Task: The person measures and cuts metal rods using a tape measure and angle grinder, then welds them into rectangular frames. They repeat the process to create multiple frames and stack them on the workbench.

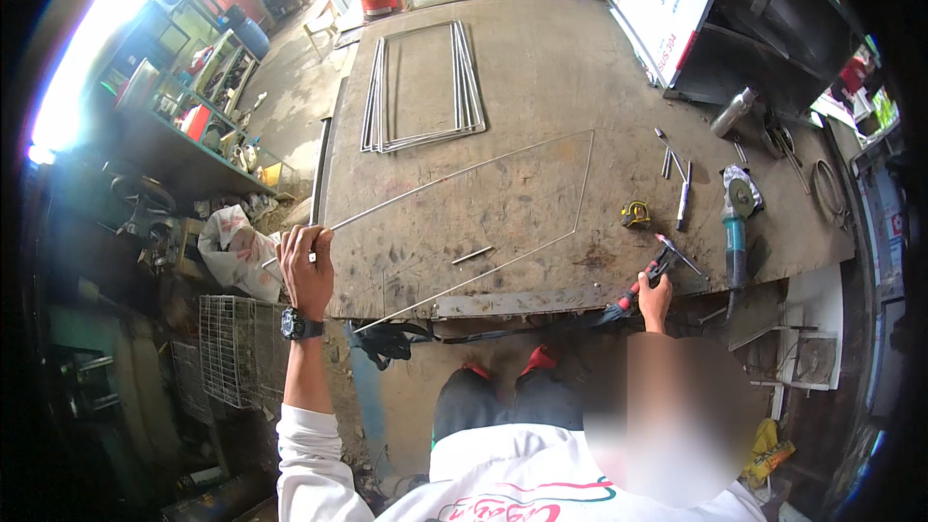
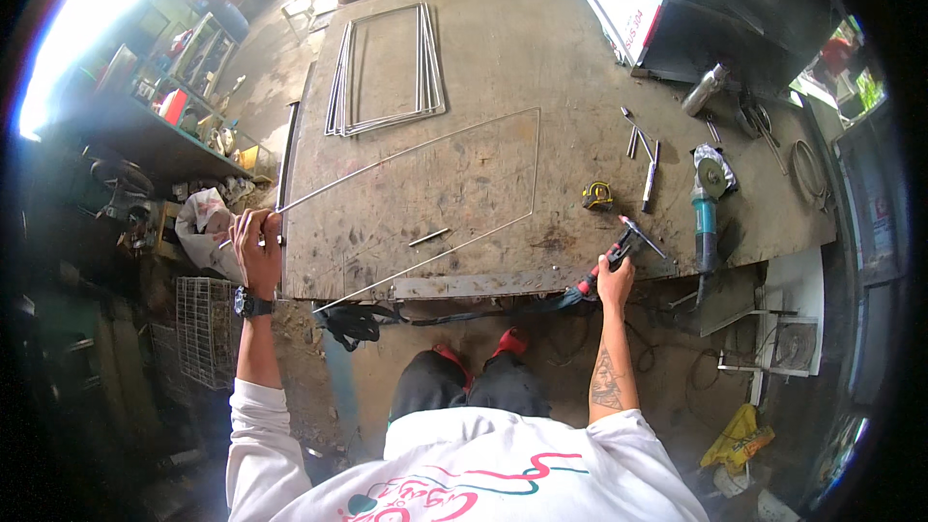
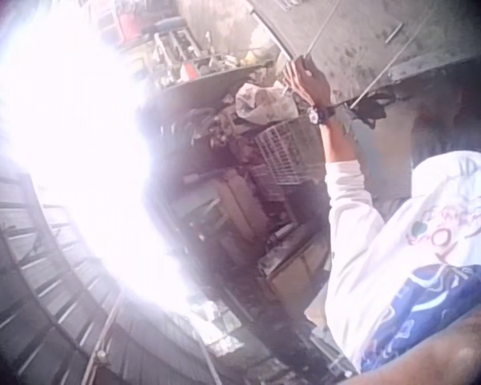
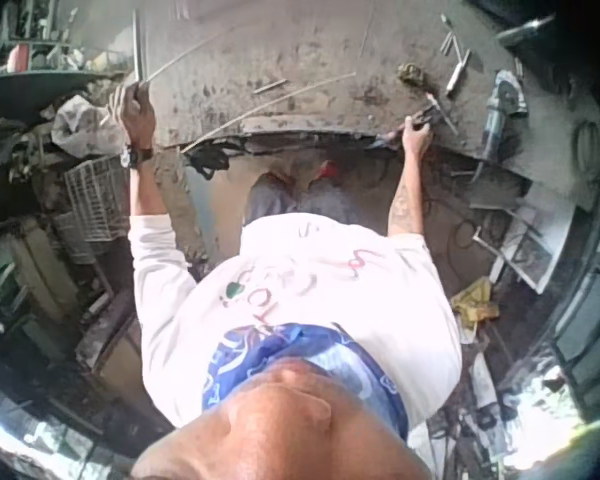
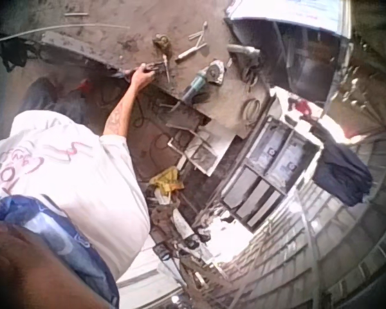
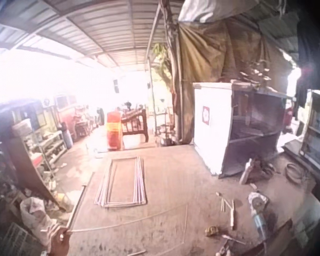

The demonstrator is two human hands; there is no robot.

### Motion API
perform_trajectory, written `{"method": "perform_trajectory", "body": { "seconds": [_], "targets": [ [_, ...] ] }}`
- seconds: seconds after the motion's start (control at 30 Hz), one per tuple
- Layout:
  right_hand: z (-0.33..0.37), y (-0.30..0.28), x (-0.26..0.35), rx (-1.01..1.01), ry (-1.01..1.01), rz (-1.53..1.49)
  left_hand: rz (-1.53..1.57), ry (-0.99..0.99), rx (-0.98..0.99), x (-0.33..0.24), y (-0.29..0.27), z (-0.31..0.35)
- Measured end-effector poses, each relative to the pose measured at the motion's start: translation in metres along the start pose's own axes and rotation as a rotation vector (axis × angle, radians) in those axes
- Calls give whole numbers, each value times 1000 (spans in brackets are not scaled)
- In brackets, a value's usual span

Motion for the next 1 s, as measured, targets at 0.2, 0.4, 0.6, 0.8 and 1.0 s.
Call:
{"method": "perform_trajectory", "body": {
  "seconds": [0.2, 0.4, 0.6, 0.8, 1.0],
  "targets": [
    [-6, -31, -18, -55, 15, 28, 76, -7, 12, -23, -19, -8],
    [-11, -136, 204, -322, -385, -368, 54, 40, 76, -20, -48, -30],
    [35, -219, 496, -158, -1246, -102, 149, 157, 67, -36, -66, -97],
    [24, -182, 527, 333, -971, -225, 264, 102, 186, -34, -82, -139],
    [14, -196, 539, 258, -893, -180, 347, -146, 497, -10, -53, -147]
  ]
}}
Point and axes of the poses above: each hand's wrist, its own z-axis away from the middle knuckle, its own y-axis out of the palm, x = y × z, the point moved 10 cm from there along -z, towards the middle knuckle, and after that the axes turned 7 degrees about -y, right-handed, at the moved point
